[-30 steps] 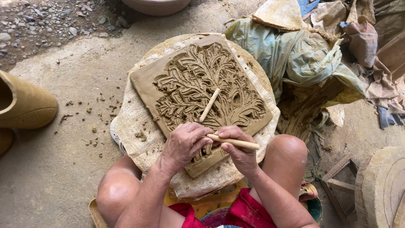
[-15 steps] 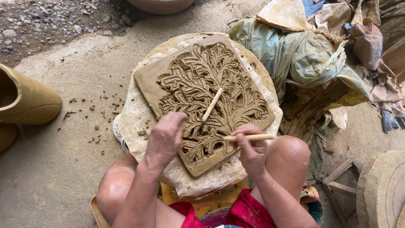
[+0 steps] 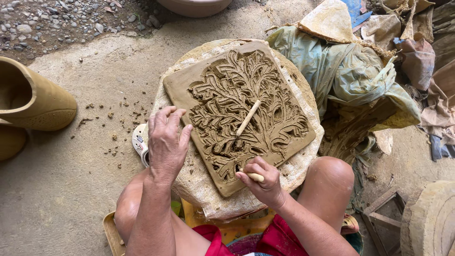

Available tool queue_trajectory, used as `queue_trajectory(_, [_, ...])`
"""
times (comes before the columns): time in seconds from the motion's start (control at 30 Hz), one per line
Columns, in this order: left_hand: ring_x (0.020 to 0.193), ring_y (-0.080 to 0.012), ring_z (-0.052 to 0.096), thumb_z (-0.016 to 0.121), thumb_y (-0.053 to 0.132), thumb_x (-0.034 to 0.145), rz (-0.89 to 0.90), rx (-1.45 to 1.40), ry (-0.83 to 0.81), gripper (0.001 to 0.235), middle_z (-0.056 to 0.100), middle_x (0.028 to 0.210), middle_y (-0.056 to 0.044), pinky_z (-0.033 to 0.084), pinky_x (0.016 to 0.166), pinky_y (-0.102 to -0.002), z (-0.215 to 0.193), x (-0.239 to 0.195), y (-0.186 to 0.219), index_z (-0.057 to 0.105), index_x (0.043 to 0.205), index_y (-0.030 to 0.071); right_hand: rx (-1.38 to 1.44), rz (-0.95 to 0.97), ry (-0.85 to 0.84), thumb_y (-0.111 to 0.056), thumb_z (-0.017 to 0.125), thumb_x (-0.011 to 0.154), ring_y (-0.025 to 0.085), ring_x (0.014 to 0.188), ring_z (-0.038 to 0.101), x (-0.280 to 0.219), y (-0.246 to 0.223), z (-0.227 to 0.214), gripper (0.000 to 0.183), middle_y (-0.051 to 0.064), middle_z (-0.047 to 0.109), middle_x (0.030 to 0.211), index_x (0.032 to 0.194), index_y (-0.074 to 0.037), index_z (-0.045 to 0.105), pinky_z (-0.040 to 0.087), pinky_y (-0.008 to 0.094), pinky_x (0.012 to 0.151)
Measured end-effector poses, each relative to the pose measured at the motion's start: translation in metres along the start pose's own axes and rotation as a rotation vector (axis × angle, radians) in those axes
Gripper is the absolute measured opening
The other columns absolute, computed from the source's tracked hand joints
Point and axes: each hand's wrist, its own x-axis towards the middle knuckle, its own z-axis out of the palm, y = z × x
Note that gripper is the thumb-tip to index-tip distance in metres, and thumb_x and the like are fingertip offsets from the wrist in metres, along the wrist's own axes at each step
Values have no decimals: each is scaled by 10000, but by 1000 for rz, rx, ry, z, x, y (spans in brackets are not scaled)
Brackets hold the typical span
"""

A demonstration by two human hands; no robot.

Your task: The person carves a detailed tree design into a rectangular slab of clay using a small wooden tool. They are seated on the ground, working on the clay which is placed on a sack-covered surface.

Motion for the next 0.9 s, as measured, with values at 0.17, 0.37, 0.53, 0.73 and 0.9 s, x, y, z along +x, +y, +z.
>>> queue_trajectory(0.17, [1041,-233,661,756,158,937,152,-153,-89,280,705,1143,-110,568,908,-363,27,-9,12,719,1203,80,294,123,271,-79,780,931,83,678,663,-1,21,-15,109,4,687,829,853,-90,704,569,197,534])
queue_trajectory(0.37, [790,-169,620,756,227,900,298,-108,-387,145,677,865,-46,580,706,-315,62,-23,50,766,977,105,421,204,156,-101,774,948,45,659,606,-2,21,-24,134,-3,686,796,831,-96,709,524,197,506])
queue_trajectory(0.53, [834,-163,633,744,193,939,294,-102,-290,119,664,901,-40,580,741,-323,64,-14,47,758,1018,105,160,96,91,-120,820,898,86,716,618,-1,12,-14,180,15,656,806,824,-80,661,521,236,590])
queue_trajectory(0.73, [865,-198,643,751,195,909,253,-117,-256,156,654,896,-56,576,787,-352,44,-12,49,746,1023,88,162,141,41,-134,815,906,84,717,631,11,9,-10,199,15,666,804,819,-74,647,545,234,580])
queue_trajectory(0.9, [873,-194,647,743,200,929,227,-145,-275,162,652,914,-49,578,807,-344,37,-9,52,746,1050,92,80,119,33,-143,817,890,85,703,627,6,11,-6,195,15,657,794,818,-79,648,541,238,572])
